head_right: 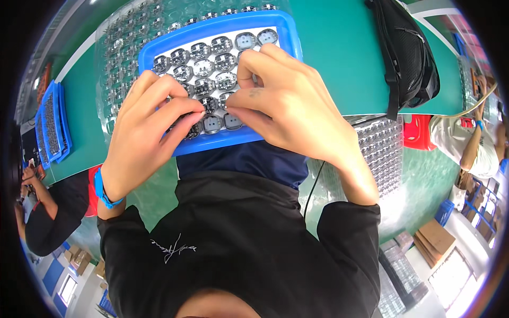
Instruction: Assembling circular electronic modules into blue plastic trays at a factory workbench.
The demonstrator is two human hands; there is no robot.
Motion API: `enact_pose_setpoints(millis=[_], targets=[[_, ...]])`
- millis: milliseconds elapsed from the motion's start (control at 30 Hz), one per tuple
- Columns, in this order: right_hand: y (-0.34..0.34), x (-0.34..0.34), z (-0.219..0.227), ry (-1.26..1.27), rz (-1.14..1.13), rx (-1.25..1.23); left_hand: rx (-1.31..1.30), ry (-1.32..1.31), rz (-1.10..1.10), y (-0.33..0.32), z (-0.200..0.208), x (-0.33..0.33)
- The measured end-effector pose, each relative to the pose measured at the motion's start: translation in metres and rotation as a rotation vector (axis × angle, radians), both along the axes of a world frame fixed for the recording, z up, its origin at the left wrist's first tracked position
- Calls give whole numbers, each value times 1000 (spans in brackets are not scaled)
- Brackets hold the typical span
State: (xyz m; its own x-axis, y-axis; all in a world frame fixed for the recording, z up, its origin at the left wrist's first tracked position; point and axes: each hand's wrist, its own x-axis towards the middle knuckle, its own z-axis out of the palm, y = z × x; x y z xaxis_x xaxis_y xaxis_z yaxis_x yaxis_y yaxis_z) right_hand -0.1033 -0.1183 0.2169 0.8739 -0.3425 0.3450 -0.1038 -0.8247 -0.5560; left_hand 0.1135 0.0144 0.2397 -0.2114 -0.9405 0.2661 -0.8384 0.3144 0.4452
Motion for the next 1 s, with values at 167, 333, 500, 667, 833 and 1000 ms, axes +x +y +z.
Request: enact_pose_setpoints(millis=[167,333,500,667,833,1000], targets=[[-1,1,1,9,19,-7,-10,-51,-2,0,-2,0],[0,3,2,-29,24,-8,-6,-67,-1,-1,-3,-1],[-1,2,2,-31,22,-3,-18,-97,-6,-1,-4,-5],[-1,3,7,-7,46,-19,-52,-197,-5,0,-8,-9],[0,6,13,84,68,-141,-70,-229,8,1,-8,-12],[-1,10,21,158,94,-186,-77,-223,21,2,-11,-10]])
